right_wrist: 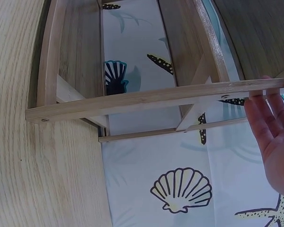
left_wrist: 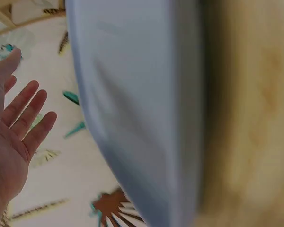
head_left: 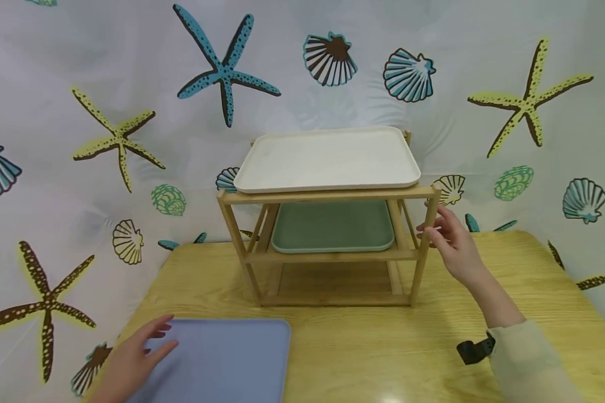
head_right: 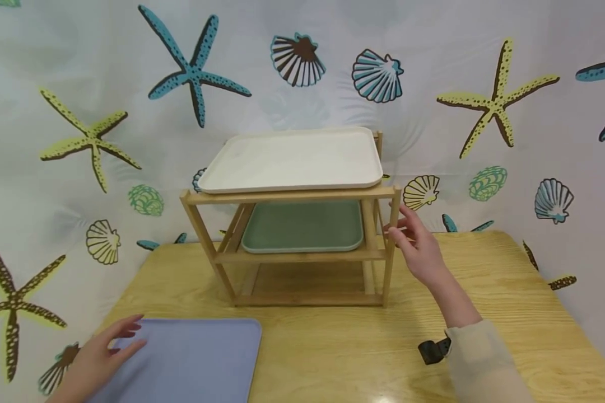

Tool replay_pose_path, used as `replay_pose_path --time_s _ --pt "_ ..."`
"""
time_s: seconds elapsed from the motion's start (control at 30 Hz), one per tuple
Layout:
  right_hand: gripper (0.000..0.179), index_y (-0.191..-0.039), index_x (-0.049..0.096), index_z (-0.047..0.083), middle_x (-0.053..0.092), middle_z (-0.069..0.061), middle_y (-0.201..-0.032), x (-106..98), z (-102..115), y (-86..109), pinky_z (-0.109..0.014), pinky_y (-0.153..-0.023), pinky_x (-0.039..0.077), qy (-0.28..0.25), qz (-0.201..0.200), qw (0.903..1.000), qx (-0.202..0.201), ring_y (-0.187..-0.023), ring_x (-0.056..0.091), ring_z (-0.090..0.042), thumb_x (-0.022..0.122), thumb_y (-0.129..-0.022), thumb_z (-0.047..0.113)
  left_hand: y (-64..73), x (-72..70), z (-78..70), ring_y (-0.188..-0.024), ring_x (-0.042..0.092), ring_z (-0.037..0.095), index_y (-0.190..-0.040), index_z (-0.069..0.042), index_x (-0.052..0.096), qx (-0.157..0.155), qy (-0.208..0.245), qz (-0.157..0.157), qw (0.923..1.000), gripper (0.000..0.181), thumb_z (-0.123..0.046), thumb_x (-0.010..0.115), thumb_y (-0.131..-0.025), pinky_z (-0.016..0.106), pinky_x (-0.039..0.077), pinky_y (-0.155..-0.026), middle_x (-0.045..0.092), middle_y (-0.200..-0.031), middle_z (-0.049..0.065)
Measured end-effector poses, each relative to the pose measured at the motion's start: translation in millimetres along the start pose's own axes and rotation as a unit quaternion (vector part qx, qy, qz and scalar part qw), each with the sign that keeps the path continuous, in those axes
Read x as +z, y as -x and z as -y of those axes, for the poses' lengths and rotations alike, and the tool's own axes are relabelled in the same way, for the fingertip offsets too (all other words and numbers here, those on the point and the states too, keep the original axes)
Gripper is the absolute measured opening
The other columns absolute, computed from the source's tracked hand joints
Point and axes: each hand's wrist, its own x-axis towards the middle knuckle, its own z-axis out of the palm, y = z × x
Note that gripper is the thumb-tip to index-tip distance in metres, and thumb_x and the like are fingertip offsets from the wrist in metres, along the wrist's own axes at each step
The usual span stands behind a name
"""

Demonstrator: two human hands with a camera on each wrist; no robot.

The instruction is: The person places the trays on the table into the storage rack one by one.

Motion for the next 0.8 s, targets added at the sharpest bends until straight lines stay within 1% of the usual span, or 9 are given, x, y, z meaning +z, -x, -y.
replay_pose_path --time_s 0.13,0.23,0.33,0.37,0.47,0.57,0.6,0.67,0.8 --pt "0.048 -0.148 0.035 0.005 0.061 -0.022 -0.102 0.4 1.8 0.6 -0.019 -0.074 0.049 0.001 -0.001 1.0 0.008 -0.092 0.063 -0.008 0.045 -0.102 0.0 8.5 -3.1 29.7 -0.109 0.056 0.041 -0.138 0.002 0.048 -0.017 -0.03 0.025 0.9991 0.067 -0.035 0.073 -0.087 0.055 0.048 -0.083 0.057 -0.125 0.027" --pt "0.048 -0.149 0.034 0.007 0.061 -0.021 -0.103 -1.3 2.5 0.0 -0.019 -0.075 0.049 0.0 0.002 0.9998 0.018 -0.093 0.062 -0.011 0.045 -0.102 0.002 8.9 -3.9 41.2 -0.111 0.054 0.044 -0.141 0.004 0.044 -0.044 -0.025 0.064 0.9967 0.078 -0.043 0.073 -0.086 0.055 0.047 -0.085 0.051 -0.132 0.031" --pt "0.048 -0.149 0.034 0.008 0.061 -0.021 -0.104 -1.2 1.9 -0.8 -0.019 -0.076 0.049 0.002 0.005 0.9997 0.024 -0.093 0.062 -0.013 0.045 -0.103 0.003 11.2 -2.7 48.0 -0.107 0.057 0.042 -0.142 0.004 0.042 -0.062 -0.018 0.096 0.9933 0.083 -0.047 0.072 -0.084 0.054 0.048 -0.083 0.051 -0.132 0.031" --pt "0.048 -0.149 0.034 0.008 0.061 -0.021 -0.104 -1.0 1.8 -1.1 -0.019 -0.076 0.049 0.002 0.006 0.9997 0.025 -0.093 0.063 -0.013 0.045 -0.103 0.003 12.1 -1.9 49.8 -0.107 0.057 0.042 -0.141 0.005 0.043 -0.056 -0.012 0.097 0.9936 0.082 -0.044 0.073 -0.084 0.054 0.048 -0.083 0.051 -0.133 0.031" --pt "0.048 -0.149 0.034 0.008 0.061 -0.021 -0.104 -0.7 1.4 -1.1 -0.02 -0.075 0.05 0.0 0.003 0.9997 0.023 -0.093 0.063 -0.015 0.046 -0.102 0.003 13.9 0.4 55.2 -0.106 0.059 0.042 -0.137 0.007 0.049 -0.019 -0.011 0.07 0.9973 0.076 -0.034 0.079 -0.08 0.052 0.05 -0.082 0.055 -0.128 0.029" --pt "0.047 -0.148 0.036 0.007 0.061 -0.021 -0.102 -1.0 1.0 -0.5 -0.021 -0.073 0.05 -0.002 -0.003 0.9998 0.019 -0.091 0.064 -0.015 0.046 -0.102 0.002 13.0 -2.2 60.5 -0.106 0.059 0.044 -0.133 0.008 0.053 -0.007 -0.02 0.061 0.9979 0.073 -0.031 0.081 -0.079 0.051 0.051 -0.081 0.055 -0.128 0.03" --pt "0.046 -0.147 0.036 0.006 0.061 -0.022 -0.101 -1.1 0.6 -0.3 -0.021 -0.072 0.05 -0.002 -0.005 0.9998 0.017 -0.091 0.064 -0.014 0.046 -0.102 0.002 12.0 -4.3 62.7 -0.105 0.06 0.044 -0.133 0.009 0.052 -0.014 -0.02 0.068 0.9974 0.072 -0.031 0.081 -0.079 0.05 0.051 -0.08 0.055 -0.128 0.03" --pt "0.046 -0.147 0.037 0.005 0.061 -0.023 -0.1 -0.7 -0.1 0.2 -0.021 -0.071 0.05 -0.004 -0.006 0.9999 0.015 -0.09 0.065 -0.014 0.046 -0.102 0.002 10.7 -9.2 67.3 -0.102 0.061 0.042 -0.133 0.01 0.051 -0.045 -0.018 0.1 0.9938 0.073 -0.033 0.079 -0.081 0.049 0.052 -0.079 0.054 -0.127 0.032" --pt "0.045 -0.146 0.037 0.005 0.06 -0.024 -0.1 1.2 -1.1 0.9 -0.022 -0.071 0.051 -0.006 -0.006 0.9998 0.016 -0.089 0.065 -0.01 0.045 -0.102 0.002 12.1 -16.8 79.1 -0.088 0.065 0.032 -0.131 0.011 0.05 -0.113 0.003 0.164 0.98 0.076 -0.04 0.077 -0.082 0.045 0.053 -0.073 0.059 -0.116 0.03"
